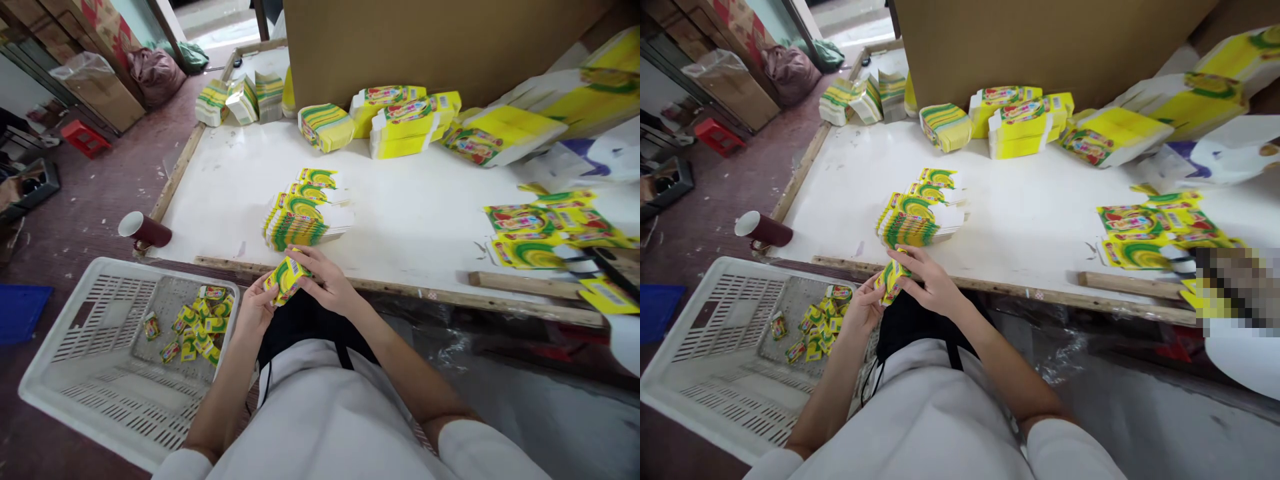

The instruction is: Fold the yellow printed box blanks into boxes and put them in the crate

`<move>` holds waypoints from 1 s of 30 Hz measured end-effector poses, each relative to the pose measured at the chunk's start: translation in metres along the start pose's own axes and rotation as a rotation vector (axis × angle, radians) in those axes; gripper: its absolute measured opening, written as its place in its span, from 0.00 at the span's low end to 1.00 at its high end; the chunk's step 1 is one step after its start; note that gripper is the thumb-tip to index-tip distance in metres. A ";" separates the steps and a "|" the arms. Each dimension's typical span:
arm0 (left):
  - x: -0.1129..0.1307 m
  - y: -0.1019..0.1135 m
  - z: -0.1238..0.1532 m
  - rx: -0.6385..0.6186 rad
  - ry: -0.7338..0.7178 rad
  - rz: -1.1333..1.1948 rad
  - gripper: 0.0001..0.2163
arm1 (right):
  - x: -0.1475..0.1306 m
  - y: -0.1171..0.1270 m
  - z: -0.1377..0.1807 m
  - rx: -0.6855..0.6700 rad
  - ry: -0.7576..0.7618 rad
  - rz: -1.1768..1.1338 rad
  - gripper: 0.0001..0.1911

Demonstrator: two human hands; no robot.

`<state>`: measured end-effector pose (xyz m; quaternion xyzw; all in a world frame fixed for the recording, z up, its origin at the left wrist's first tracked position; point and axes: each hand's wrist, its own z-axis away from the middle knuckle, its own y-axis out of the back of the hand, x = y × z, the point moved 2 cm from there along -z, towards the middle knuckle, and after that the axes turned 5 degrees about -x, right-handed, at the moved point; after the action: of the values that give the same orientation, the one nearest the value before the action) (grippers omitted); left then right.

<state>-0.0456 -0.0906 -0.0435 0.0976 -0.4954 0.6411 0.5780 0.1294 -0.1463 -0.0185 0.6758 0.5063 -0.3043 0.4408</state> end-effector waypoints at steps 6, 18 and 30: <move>-0.002 0.001 0.004 0.068 -0.030 0.012 0.22 | -0.003 -0.001 0.001 -0.062 -0.026 0.099 0.27; 0.007 -0.002 0.013 0.094 -0.270 -0.142 0.23 | -0.003 -0.005 0.004 -0.042 -0.022 0.045 0.30; 0.015 -0.005 0.015 0.103 -0.403 -0.267 0.21 | 0.024 -0.027 0.011 0.064 -0.157 0.018 0.24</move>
<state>-0.0527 -0.0929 -0.0226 0.3174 -0.5499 0.5510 0.5416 0.1116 -0.1437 -0.0515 0.6681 0.4544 -0.3684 0.4599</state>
